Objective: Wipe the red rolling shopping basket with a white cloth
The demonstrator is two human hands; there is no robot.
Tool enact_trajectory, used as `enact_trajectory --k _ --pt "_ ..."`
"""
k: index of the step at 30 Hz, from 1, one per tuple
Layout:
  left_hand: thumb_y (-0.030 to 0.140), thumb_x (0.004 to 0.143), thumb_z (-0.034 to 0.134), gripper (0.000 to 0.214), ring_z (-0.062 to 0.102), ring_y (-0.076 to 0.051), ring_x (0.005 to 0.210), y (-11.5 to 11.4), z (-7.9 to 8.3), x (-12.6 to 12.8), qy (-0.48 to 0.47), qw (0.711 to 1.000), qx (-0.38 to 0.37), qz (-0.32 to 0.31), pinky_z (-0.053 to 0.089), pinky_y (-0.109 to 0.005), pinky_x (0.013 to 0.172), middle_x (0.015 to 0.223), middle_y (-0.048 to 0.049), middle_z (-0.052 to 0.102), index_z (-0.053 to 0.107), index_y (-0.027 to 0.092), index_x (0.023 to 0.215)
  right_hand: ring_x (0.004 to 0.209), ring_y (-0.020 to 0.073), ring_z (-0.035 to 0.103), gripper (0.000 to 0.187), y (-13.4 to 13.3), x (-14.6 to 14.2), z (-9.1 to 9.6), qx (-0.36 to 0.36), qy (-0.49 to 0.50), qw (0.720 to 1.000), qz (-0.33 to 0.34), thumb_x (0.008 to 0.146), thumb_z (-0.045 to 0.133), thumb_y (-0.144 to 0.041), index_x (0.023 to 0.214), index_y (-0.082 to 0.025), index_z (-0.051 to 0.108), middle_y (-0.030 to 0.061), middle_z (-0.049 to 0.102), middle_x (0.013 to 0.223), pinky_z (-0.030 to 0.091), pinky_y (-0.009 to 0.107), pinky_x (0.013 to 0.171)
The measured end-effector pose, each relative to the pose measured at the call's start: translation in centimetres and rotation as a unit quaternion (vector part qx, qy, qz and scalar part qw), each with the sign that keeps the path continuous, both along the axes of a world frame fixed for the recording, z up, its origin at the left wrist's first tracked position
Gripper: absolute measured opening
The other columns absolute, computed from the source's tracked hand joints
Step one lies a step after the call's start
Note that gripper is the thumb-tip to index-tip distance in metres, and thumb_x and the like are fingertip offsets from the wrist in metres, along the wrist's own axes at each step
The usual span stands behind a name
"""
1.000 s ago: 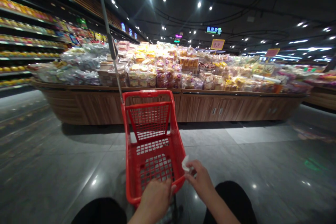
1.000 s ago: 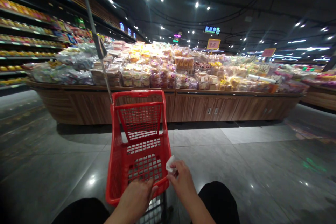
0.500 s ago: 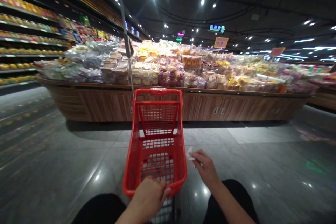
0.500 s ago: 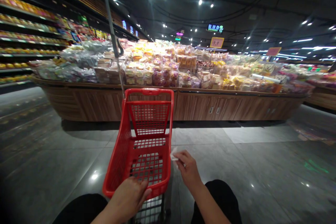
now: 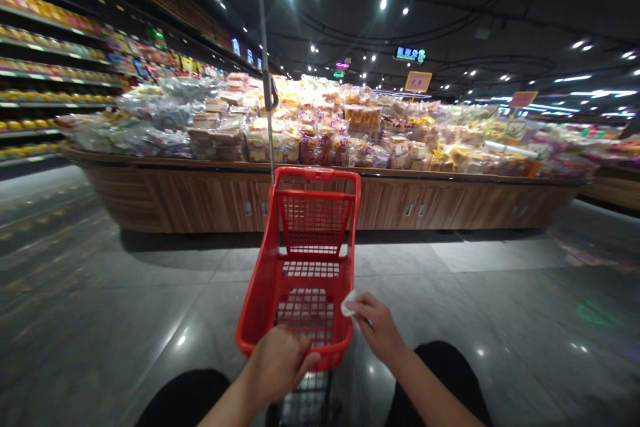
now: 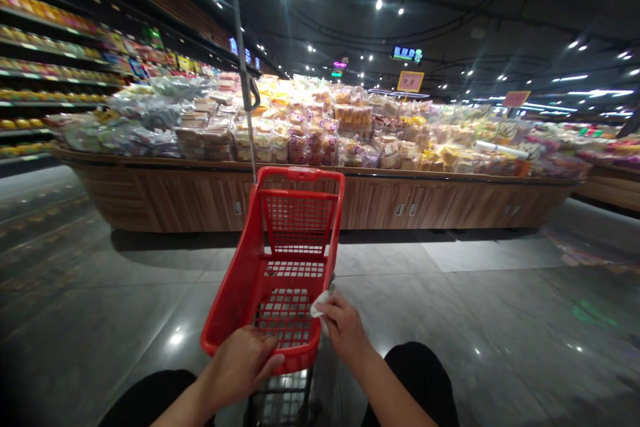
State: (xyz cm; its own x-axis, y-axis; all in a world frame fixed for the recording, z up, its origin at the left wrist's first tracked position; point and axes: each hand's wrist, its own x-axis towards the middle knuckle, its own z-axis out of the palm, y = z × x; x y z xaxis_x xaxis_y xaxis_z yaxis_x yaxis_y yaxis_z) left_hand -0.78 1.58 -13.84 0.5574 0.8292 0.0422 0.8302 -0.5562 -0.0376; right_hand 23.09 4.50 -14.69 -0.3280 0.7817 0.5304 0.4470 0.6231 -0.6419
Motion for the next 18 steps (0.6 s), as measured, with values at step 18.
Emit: enact_trajectory --k 18 --pt "0.053 0.089 0.026 0.050 0.061 -0.021 0.070 2.0 0.7 -1.7 -0.001 1.000 -0.002 -0.029 0.043 -0.033 0.068 0.071 -0.0048 0.066 0.062 0.022 0.075 0.080 0.0156 0.056 0.026 -2.3 -1.6 -0.7 0.000 -0.037 0.999 0.007 0.086 0.047 -0.012 0.100 -0.023 0.066 0.0045 0.057 0.087 0.048 0.026 0.071"
